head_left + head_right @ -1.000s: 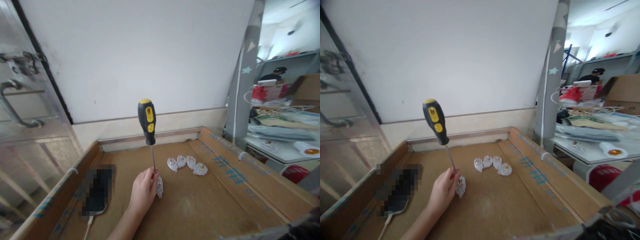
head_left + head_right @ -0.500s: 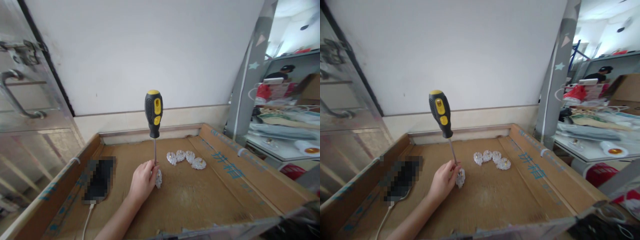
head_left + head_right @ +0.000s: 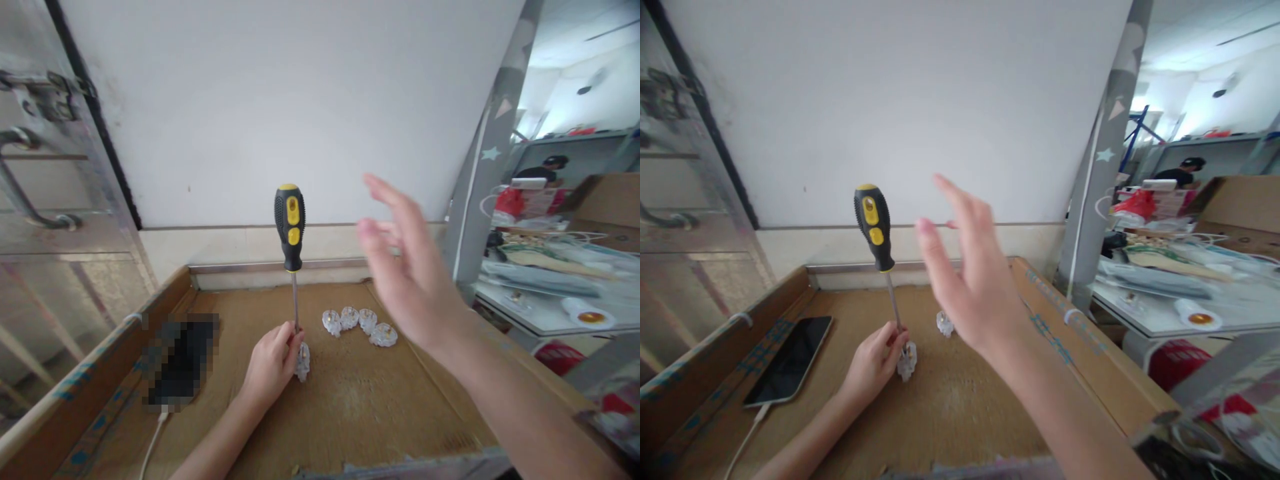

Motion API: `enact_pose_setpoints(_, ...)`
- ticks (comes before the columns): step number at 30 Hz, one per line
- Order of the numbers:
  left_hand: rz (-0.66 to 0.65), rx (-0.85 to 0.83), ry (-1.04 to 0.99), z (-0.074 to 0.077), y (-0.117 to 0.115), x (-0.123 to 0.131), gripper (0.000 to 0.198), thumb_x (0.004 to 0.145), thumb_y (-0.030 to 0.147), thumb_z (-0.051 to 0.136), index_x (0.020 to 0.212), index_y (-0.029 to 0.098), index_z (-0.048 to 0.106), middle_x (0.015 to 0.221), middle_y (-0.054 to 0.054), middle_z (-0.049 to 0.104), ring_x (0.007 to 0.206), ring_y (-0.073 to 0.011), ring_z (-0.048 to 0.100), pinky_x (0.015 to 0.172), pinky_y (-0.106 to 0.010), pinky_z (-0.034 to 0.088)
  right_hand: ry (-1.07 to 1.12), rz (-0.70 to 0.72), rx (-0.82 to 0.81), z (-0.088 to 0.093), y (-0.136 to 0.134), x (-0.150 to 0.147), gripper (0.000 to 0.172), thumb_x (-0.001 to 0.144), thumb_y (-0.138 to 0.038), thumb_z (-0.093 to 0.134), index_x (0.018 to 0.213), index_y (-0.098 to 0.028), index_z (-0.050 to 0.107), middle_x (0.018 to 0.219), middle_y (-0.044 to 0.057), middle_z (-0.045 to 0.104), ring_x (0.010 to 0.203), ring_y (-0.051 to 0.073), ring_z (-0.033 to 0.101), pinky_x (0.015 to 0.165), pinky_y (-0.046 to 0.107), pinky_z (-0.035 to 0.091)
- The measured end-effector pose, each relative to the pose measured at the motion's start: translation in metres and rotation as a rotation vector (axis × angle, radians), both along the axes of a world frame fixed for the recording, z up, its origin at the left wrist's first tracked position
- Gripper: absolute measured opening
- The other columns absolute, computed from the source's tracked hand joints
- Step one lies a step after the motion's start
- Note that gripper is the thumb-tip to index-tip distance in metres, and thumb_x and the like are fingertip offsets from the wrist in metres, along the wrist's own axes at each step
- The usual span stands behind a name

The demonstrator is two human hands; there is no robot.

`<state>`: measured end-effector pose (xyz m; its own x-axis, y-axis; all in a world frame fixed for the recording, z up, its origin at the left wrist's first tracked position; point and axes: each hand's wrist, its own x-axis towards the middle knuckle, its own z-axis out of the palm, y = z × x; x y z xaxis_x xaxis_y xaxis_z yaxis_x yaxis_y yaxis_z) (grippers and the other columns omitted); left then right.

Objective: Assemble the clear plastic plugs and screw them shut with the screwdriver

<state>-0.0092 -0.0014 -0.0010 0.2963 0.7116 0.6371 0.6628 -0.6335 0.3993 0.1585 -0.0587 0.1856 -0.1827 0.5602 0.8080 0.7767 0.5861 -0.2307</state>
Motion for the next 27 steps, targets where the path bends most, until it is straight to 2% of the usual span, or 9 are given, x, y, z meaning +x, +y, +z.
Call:
enact_pose_setpoints(2,-0.005,-0.001,0.004,0.0,0.0,0.0,0.018,0.091,0.028,0.037,0.074,0.024,0.043,0.068,0.002,0.058,0.062,-0.0137,0.058,0.057,-0.022,0.043,-0.005,0.053,-0.084,0.0,0.01,-0.014,0.052,0.092,-0.035,0.036,0.139,-0.023,0.018,0.139,0.012,0.03,0.107,0.022,0.051,0.084,0.039,0.047)
enact_pose_setpoints(4,0.0,-0.005,0.001,0.0,0.0,0.001,0.018,0.091,0.027,0.037,0.075,0.023,0.043,0.068,0.002,0.058,0.062,-0.0137,0.058,0.057,-0.022,0.043,-0.031,0.065,-0.143,0.004,0.021,-0.026,0.058,0.088,-0.041,0.043,0.139,-0.025,0.018,0.131,0.011,0.04,0.088,0.02,0.058,0.073,0.037,0.05)
enact_pose_setpoints(9,0.003,-0.021,-0.002,-0.003,0.001,0.002,0.018,0.092,0.027,0.037,0.076,0.023,0.045,0.07,0.001,0.059,0.063,-0.014,0.057,0.058,-0.022,0.043,-0.101,0.002,-0.073,0.024,0.034,-0.039,0.044,0.085,-0.038,0.046,0.124,-0.021,0.034,0.103,0.005,0.057,0.067,0.015,0.055,0.057,0.027,0.042)
enact_pose_setpoints(12,-0.014,-0.028,0.01,-0.001,0.001,0.0,0.018,0.092,0.027,0.037,0.078,0.023,0.047,0.076,0.0,0.061,0.067,-0.0148,0.058,0.061,-0.024,0.044,-0.158,-0.058,-0.053,0.031,0.03,-0.041,0.037,0.082,-0.034,0.046,0.114,-0.019,0.04,0.088,0.003,0.06,0.061,0.015,0.053,0.05,0.026,0.035)
enact_pose_setpoints(16,-0.049,-0.027,0.042,0.002,0.001,-0.007,0.013,0.088,0.034,0.046,0.091,0.024,0.054,0.083,-0.001,0.064,0.078,-0.0183,0.059,0.069,-0.028,0.046,-0.221,-0.165,-0.068,0.036,0.025,-0.037,0.038,0.079,-0.027,0.04,0.116,-0.019,0.039,0.083,0.004,0.059,0.054,0.014,0.047,0.05,0.026,0.029)
enact_pose_setpoints(19,-0.047,-0.053,0.086,0.0,0.002,-0.012,0.033,0.077,0.043,0.06,0.103,0.023,0.054,0.096,-0.005,0.063,0.089,-0.0233,0.057,0.076,-0.034,0.045,-0.24,-0.113,-0.124,0.039,0.026,-0.029,0.031,0.082,-0.026,0.037,0.113,-0.022,0.042,0.081,0.002,0.058,0.053,0.012,0.044,0.05,0.025,0.028)
enact_pose_setpoints(21,-0.05,-0.103,0.133,-0.001,0.003,-0.013,0.034,0.072,0.045,0.064,0.096,0.022,0.057,0.092,-0.005,0.064,0.086,-0.0242,0.057,0.074,-0.035,0.045,-0.201,-0.067,-0.129,0.04,0.029,-0.026,0.022,0.085,-0.034,0.038,0.102,-0.022,0.046,0.081,0.001,0.057,0.055,0.011,0.045,0.05,0.024,0.029)
enact_pose_setpoints(23,-0.052,-0.15,0.154,-0.003,0.004,-0.013,0.027,0.071,0.044,0.064,0.087,0.022,0.059,0.083,-0.003,0.065,0.08,-0.0231,0.057,0.07,-0.033,0.045,-0.17,-0.081,-0.075,0.039,0.03,-0.026,0.022,0.087,-0.04,0.039,0.094,-0.021,0.048,0.08,0.001,0.057,0.057,0.011,0.046,0.051,0.024,0.029)
enact_pose_setpoints(27,-0.065,-0.225,0.099,-0.004,0.003,-0.01,0.02,0.073,0.039,0.062,0.084,0.023,0.059,0.08,-0.001,0.064,0.076,-0.0202,0.058,0.066,-0.029,0.044,-0.268,-0.278,0.01,0.043,0.024,-0.03,0.014,0.085,-0.029,0.042,0.092,-0.02,0.051,0.076,0.002,0.057,0.06,0.014,0.049,0.051,0.026,0.025)
